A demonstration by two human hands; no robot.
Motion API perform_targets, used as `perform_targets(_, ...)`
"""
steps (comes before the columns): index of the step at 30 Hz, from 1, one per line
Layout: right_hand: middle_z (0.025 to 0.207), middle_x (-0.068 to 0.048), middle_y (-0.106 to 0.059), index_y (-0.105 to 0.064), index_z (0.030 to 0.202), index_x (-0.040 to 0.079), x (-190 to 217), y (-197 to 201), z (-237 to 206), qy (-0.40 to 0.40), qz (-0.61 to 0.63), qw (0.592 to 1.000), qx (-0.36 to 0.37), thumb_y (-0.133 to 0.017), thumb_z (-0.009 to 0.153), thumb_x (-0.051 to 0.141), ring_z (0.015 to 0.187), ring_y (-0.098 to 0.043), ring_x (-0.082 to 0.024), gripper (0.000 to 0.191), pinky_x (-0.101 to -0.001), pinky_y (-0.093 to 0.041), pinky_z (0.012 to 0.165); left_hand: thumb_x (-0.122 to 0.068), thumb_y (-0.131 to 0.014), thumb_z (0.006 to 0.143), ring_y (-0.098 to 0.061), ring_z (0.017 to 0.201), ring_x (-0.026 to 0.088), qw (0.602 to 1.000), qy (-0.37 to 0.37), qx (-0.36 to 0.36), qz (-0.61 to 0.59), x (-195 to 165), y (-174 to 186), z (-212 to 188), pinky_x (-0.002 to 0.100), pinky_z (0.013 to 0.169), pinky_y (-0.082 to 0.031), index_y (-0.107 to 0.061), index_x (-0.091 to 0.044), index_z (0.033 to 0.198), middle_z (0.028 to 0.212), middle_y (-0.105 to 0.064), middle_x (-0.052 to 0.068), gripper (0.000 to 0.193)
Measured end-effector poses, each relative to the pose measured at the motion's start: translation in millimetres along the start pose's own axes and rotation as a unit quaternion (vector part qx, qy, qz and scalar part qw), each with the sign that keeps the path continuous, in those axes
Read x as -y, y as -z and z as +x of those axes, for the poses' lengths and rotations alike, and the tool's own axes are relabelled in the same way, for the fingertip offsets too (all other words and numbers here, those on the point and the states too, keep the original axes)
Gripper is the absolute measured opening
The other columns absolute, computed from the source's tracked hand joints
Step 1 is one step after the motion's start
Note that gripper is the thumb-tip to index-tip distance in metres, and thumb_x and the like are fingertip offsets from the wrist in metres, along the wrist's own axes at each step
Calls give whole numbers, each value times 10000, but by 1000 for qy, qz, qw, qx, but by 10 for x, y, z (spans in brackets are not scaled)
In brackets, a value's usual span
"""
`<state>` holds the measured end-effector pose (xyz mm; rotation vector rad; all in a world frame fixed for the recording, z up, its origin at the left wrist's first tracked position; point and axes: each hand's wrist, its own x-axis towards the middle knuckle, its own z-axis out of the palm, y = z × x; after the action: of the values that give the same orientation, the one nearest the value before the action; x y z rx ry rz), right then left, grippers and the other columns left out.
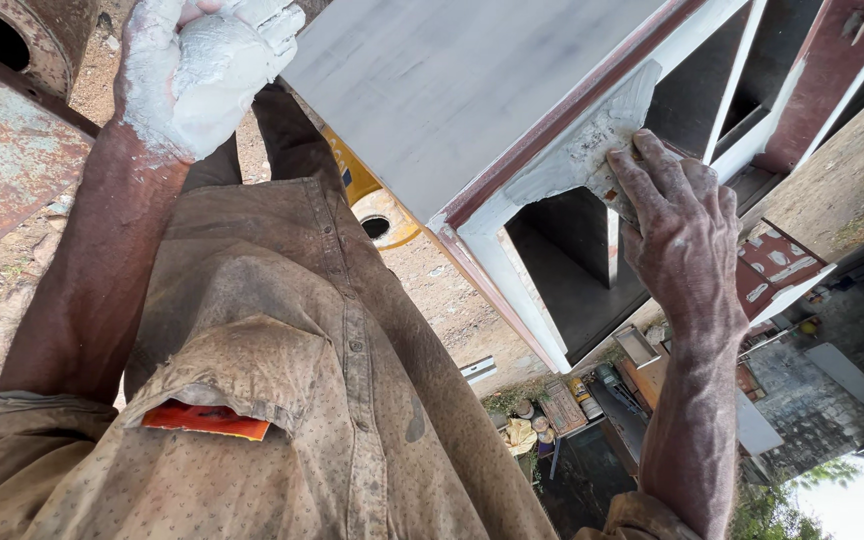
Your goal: The person applies a white putty-like substance to the edges and corners of a metal window frame using a putty knife. They repeatedly scoop the material from their left hand and spread it along the frame's perimeter.
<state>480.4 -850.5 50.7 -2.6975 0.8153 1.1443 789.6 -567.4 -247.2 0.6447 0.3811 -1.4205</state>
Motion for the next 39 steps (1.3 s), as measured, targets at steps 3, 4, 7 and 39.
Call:
perform_targets(3,1591,-31,-553,-620,1516,225,16,-6,-3,5,-14,1000,5,-860,830,99,1338,-556,-284,738,-477,-497,1047,-373,-574,1139,-619,1266,303,999,16,3,-37,-1,-2,-2,481,1164,-525,-619,-30,1378,1368,-612,152,420)
perform_targets(4,1590,-29,-552,-619,1515,228,15,-13,1,4,-11,1000,3,-859,824,100,1342,-556,-283,742,-478,-495,1055,-369,-572,1120,-614,1277,299,1000,8,16,-19,-2,3,-3,482,1163,-516,-608,-40,1369,1402,-613,150,415)
perform_targets(7,1589,-28,-547,-618,1512,232,-18,-68,7,6,-4,1000,-2,-854,811,98,1355,-554,-283,752,-483,-491,1072,-416,-572,1092,-620,1322,291,999,6,35,6,14,43,-12,478,1197,-518,-597,-54,1362,1433,-613,144,453)
perform_targets(39,1580,-187,-447,-582,1456,125,1989,-205,-477,-88,407,834,-361,-747,742,55,1458,-486,-364,736,-484,-475,1201,-588,-420,1084,-475,1363,266,940,139,223,-218,731,-2152,-307,434,1211,-330,-448,13,1479,1448,-493,164,719)
